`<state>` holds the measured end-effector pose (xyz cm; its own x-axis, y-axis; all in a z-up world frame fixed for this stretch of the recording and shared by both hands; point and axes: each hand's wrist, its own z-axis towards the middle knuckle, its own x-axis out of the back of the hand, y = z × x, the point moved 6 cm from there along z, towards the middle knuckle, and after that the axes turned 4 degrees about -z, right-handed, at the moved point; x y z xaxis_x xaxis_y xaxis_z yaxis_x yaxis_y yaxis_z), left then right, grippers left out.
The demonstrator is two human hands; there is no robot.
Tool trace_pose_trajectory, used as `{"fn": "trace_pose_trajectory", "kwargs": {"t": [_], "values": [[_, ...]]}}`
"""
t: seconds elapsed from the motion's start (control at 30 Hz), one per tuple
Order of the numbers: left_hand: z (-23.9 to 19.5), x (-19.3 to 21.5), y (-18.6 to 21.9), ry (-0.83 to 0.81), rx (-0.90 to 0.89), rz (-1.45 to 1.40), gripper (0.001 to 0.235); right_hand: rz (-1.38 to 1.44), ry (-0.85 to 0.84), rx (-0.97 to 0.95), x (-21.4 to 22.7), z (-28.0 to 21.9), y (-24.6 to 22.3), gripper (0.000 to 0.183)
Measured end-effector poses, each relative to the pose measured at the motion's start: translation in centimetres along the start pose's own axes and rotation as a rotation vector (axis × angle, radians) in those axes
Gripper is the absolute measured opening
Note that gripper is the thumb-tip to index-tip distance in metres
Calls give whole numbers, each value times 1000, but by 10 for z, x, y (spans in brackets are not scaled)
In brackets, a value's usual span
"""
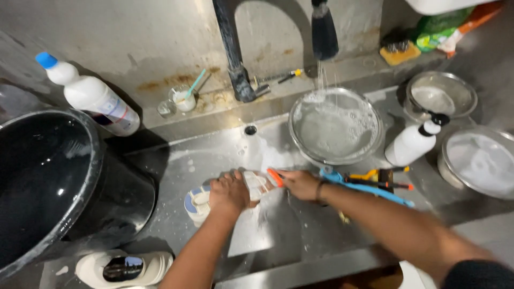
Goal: The person scrubs a white sneaker with an orange brush under running water in a stainless steel sink. They apply soap from a pump bottle and continue scrubbing the sole and sides of the shoe, rinsing it periodically.
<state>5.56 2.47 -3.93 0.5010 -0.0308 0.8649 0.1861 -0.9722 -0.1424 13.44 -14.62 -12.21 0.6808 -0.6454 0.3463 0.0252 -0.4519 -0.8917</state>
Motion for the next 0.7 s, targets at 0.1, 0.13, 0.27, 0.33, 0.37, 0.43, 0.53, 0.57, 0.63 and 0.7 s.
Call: {"fn": "trace_pose_trajectory", "kwargs": {"t": [0.1, 0.13, 0.27, 0.33, 0.37, 0.43, 0.53, 0.57, 0.63, 0.7], "values": [[26, -37, 0, -10, -23, 93, 71, -491, -107, -176, 4, -20, 29, 48], [20, -24, 2, -6, -20, 91, 71, -494, -106, -172, 3, -3, 26, 48], [-4, 2, 7, 65, 11, 51, 45, -331, 50, -77, -7, 21, 22, 48], [-2, -2, 4, 38, 4, 46, 43, -286, 46, -32, -4, 7, 27, 48], [2, -7, 3, 74, -6, 41, 43, -371, 6, 8, 1, -9, 31, 47], [3, -12, 4, 123, -9, 29, 44, -467, -32, 62, 3, -7, 30, 46], [-7, -17, 12, 229, 14, 32, 43, -538, -1, -29, -11, 35, 24, 50], [-11, -16, 13, 328, 17, 39, 40, -585, 22, -105, -16, 46, 24, 53], [-12, -15, 11, 435, 30, 46, 38, -636, 48, -170, -22, 41, 31, 56], [-8, -22, 10, 490, 21, 34, 33, -1398, 187, 444, -41, -9, 23, 74]]}}
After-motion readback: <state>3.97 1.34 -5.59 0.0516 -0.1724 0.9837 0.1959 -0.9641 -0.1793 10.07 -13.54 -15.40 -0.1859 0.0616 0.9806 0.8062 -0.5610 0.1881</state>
